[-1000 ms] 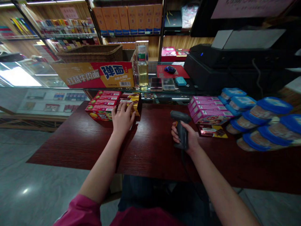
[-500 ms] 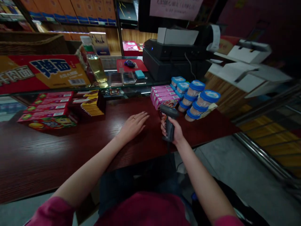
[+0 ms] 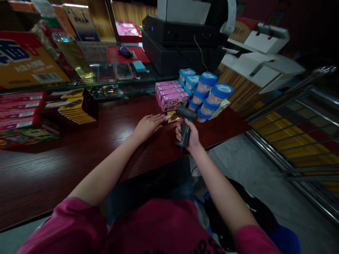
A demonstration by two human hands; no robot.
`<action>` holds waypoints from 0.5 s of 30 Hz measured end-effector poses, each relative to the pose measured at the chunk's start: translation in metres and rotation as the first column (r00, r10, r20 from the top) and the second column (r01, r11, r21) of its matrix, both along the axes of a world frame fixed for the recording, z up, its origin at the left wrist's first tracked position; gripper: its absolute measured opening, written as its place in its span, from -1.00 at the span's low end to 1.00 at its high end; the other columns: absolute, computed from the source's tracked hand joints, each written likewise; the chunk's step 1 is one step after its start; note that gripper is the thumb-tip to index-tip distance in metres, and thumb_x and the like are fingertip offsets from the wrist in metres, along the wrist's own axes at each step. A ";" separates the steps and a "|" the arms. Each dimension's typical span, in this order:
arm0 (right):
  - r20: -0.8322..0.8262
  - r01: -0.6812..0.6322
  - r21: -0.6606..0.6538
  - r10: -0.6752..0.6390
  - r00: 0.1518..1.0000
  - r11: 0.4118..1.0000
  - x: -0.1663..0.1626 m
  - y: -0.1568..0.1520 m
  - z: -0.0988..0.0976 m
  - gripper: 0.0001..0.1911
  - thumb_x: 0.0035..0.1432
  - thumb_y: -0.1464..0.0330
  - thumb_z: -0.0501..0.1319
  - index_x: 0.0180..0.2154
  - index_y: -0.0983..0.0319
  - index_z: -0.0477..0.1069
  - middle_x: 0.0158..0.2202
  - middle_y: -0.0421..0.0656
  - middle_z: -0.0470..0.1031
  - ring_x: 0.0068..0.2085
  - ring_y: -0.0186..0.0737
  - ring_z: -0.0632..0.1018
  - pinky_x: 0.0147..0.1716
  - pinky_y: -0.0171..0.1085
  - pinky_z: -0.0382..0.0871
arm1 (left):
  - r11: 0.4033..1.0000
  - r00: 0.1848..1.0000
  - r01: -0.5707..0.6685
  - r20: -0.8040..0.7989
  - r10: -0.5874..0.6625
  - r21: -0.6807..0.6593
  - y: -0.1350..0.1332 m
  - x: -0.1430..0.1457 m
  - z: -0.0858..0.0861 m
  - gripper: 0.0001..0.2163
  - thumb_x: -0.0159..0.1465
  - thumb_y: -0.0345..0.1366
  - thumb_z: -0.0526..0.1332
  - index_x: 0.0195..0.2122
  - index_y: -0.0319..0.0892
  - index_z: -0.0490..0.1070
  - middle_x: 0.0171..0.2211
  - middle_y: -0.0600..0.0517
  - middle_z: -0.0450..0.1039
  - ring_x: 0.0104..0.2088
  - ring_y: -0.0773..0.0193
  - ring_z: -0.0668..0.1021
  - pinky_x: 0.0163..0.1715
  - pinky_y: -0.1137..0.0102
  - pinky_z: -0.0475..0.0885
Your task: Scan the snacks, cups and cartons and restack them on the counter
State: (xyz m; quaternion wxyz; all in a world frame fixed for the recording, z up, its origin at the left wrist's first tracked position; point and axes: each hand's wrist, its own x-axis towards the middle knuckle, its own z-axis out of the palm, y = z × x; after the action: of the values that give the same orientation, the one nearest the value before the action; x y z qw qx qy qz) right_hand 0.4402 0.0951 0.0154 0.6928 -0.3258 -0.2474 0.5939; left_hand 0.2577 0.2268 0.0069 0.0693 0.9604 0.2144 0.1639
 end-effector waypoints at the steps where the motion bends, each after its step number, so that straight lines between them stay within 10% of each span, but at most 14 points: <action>1: 0.019 -0.052 -0.007 0.053 0.998 0.999 -0.002 -0.001 0.001 -0.75 0.22 0.17 0.28 -0.26 0.17 0.31 -0.49 -0.31 0.32 -0.63 -0.41 0.30 -0.76 -0.44 0.18 | 1.000 1.000 -0.016 0.004 0.016 0.007 -0.001 -0.016 0.000 -0.56 0.43 -0.33 0.13 0.33 -0.16 0.33 0.35 -0.15 0.33 0.35 0.10 0.41 0.32 0.13 0.34; 8: 0.109 -0.422 -0.102 0.432 0.895 0.901 -0.036 0.034 0.017 -0.73 0.18 0.19 0.31 -0.21 0.23 0.38 -0.44 -0.25 0.39 -0.62 -0.41 0.32 -0.78 -0.44 0.16 | 0.947 0.925 -0.310 0.203 0.321 -0.083 0.007 -0.116 0.003 -0.63 0.47 -0.21 0.05 0.20 -0.14 0.48 0.14 -0.10 0.57 0.06 0.09 0.64 0.11 0.27 0.50; 12: 0.129 -0.583 -0.104 0.592 0.796 0.806 -0.070 0.078 0.021 -0.75 0.27 0.17 0.23 -0.21 0.23 0.38 -0.43 -0.22 0.43 -0.61 -0.40 0.32 -0.78 -0.45 0.15 | 0.739 0.605 -0.548 0.425 0.674 -0.391 0.027 -0.144 -0.002 -0.66 0.45 -0.13 0.09 -0.11 -0.19 0.62 -0.19 -0.05 0.68 -0.18 0.16 0.66 -0.10 0.37 0.52; 15: 0.082 -0.644 -0.096 0.651 0.755 0.759 -0.096 0.102 0.018 -0.73 0.28 0.15 0.21 -0.21 0.23 0.36 -0.43 -0.23 0.42 -0.62 -0.41 0.30 -0.80 -0.46 0.12 | 0.576 0.415 -0.405 0.419 0.808 -0.710 0.041 -0.150 -0.005 -0.67 0.40 -0.09 0.16 -0.22 -0.23 0.62 -0.33 -0.03 0.64 -0.32 0.21 0.62 -0.29 0.40 0.53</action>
State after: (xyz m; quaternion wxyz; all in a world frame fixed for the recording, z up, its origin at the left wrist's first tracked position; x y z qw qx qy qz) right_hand 0.3445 0.1975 0.0336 0.4193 -0.2737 -0.3641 0.7853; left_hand 0.1081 0.2676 0.0023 0.3264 0.6053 0.5517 0.4719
